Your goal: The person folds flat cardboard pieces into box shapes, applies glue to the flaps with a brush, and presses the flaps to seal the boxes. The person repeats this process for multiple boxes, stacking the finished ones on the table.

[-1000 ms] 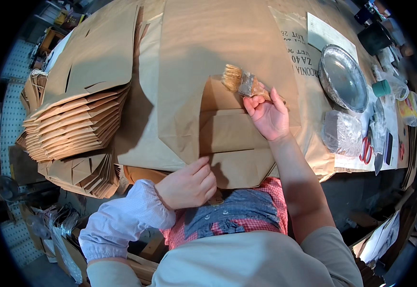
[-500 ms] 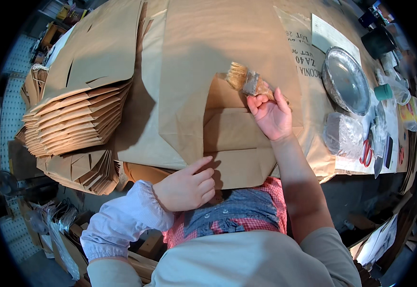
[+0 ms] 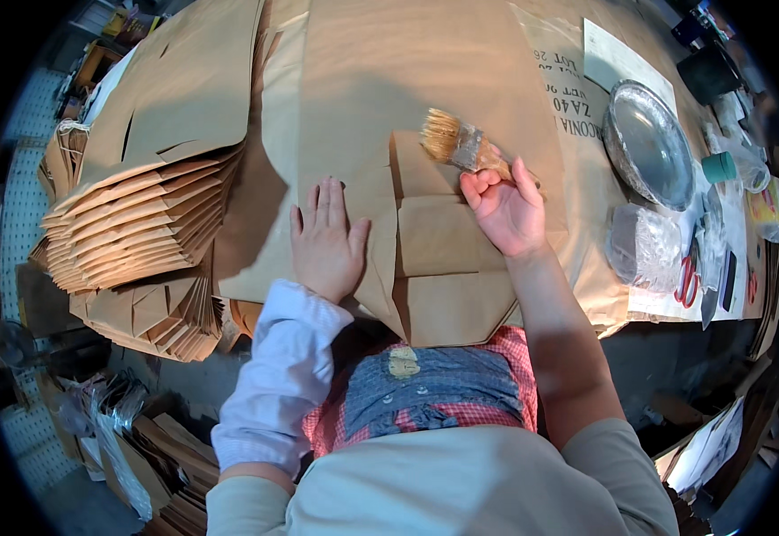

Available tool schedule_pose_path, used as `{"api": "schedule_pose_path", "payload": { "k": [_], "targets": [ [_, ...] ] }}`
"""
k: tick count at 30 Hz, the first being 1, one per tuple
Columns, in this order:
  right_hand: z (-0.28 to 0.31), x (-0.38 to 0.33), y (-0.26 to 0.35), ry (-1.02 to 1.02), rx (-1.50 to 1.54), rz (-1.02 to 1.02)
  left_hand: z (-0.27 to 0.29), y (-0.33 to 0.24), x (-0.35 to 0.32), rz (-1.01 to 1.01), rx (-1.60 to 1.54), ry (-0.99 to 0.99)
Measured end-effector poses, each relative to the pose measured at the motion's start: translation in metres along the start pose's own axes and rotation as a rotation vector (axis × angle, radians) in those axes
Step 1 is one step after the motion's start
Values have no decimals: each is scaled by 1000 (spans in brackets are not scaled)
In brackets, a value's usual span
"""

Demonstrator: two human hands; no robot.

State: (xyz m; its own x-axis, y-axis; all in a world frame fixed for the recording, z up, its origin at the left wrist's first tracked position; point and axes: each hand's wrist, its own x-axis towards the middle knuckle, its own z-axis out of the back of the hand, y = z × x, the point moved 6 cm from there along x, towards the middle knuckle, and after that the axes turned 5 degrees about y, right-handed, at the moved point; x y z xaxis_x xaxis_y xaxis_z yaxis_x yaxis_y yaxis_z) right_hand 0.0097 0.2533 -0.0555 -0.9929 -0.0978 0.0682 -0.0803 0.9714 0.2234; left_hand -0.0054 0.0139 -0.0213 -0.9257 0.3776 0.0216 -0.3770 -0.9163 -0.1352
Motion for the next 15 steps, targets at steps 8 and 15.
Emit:
{"api": "schedule_pose_path", "payload": {
  "k": [8,15],
  "targets": [
    [7,-2,1,-57,-50,-4,-1,-49,-27,-73,23,80],
    [8,-1,1,-32,-68,10,38,-2,-20,-52,-554,-85]
  ]
}}
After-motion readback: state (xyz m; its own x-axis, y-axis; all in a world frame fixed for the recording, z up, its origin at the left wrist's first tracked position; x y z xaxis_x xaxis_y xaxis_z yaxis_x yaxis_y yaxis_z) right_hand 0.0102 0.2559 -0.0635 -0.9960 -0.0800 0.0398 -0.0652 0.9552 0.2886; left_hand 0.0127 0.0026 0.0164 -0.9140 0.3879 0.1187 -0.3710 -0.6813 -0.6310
